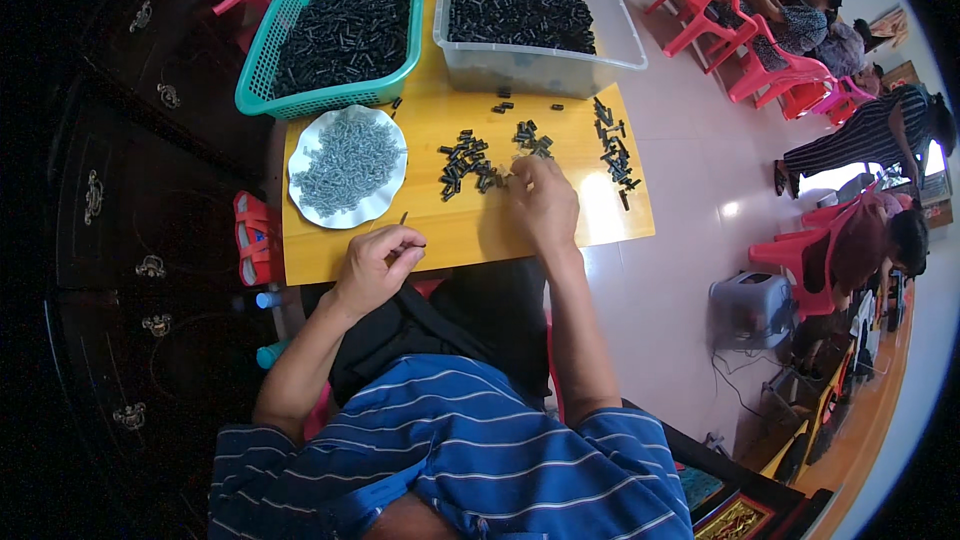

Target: The person picks up small black plastic components and small metal pins by hand, inserting the pins into the plastic housings and then placing the assembled units onto the table surface.

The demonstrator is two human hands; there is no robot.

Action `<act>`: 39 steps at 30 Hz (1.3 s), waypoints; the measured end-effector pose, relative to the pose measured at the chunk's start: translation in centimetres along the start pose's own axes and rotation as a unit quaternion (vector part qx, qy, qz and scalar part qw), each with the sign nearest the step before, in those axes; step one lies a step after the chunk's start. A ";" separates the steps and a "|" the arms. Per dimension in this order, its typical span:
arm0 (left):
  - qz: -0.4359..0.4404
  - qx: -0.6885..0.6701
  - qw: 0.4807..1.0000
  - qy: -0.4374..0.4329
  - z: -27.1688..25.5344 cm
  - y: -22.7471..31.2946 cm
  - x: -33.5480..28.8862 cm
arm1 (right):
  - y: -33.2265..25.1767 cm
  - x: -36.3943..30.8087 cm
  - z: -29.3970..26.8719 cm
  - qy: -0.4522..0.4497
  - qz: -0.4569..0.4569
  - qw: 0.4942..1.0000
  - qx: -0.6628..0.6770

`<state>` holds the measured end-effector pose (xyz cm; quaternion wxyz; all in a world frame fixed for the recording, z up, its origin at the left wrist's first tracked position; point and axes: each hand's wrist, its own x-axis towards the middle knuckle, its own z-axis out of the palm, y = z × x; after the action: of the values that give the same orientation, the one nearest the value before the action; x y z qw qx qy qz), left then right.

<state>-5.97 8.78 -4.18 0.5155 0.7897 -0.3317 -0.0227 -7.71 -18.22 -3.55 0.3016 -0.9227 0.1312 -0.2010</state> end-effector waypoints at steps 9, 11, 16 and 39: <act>0.004 0.021 1.000 -0.003 0.1 -0.1 0.2 | 1.8 0.1 -0.6 0.035 -0.013 0.999 -0.036; 0.004 0.025 1.000 -0.003 0.1 -0.1 0.1 | 1.8 0.2 -0.7 0.048 -0.016 0.998 -0.035; -0.001 0.038 0.999 -0.005 0.2 0.0 0.2 | 1.8 0.7 -0.6 0.018 0.016 0.999 -0.034; 0.013 0.075 0.997 -0.008 1.3 -0.1 0.1 | 2.4 0.4 -1.1 0.005 0.077 0.997 -0.012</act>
<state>-6.30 7.71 -4.87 0.4526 0.8216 -0.3466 0.0022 -8.16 -20.79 -4.14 0.3042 -0.9126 0.2059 -0.1798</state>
